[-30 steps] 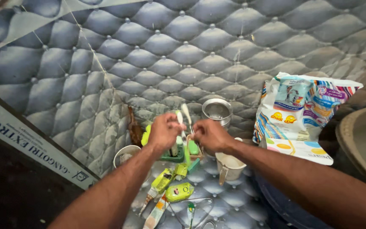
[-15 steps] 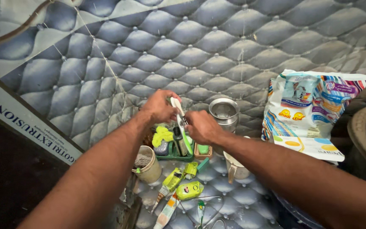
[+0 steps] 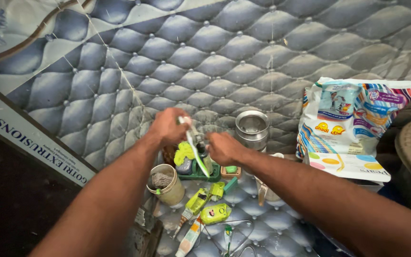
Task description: The person organizes personal care items on a mattress. They handle a yellow tube, a toothbrush, a metal cup, and a sponge, placing them into a small container and arranging them on the surface.
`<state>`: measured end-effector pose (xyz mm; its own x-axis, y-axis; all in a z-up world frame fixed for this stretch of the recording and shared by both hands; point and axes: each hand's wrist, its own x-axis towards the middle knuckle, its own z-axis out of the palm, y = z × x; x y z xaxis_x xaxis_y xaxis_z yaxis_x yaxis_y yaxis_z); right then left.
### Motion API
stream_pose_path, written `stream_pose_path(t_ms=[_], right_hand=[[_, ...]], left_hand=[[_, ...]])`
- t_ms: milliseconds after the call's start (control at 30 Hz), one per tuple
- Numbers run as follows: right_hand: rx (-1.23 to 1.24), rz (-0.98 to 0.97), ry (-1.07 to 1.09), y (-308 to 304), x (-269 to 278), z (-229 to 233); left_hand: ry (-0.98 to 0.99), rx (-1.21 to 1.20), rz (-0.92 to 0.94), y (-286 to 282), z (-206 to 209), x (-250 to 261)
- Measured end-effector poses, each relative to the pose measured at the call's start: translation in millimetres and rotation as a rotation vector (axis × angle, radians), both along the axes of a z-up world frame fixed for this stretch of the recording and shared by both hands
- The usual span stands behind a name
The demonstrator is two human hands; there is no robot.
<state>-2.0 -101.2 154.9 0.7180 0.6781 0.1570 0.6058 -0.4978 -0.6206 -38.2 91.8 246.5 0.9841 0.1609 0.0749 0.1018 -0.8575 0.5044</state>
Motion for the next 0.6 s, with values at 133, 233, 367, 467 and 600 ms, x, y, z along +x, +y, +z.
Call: stream_pose_path(t_ms=[133, 233, 367, 467, 600], right_hand=[[0.035, 0.011, -0.052, -10.6, 6.6, -7.0], [0.025, 0.057, -0.020, -30.1, 5.8, -7.6], [-0.084, 0.045, 0.032, -42.1, 1.5, -6.7], [-0.046, 0.062, 0.005, -47.7, 3.7, -17.1], [-0.021, 0.095, 0.005, -52.2, 9.2, -31.5]], left_hand=[[-0.093, 0.189, 0.176, 46.2, -18.9, -32.3], [-0.126, 0.239, 0.333, 74.7, -33.3, -61.0], [-0.104, 0.193, 0.487, 86.5, -50.9, -77.7], [-0.150, 0.143, 0.421, 89.8, -61.9, -72.2], [-0.255, 0.118, 0.363, 83.8, -75.7, -68.9]])
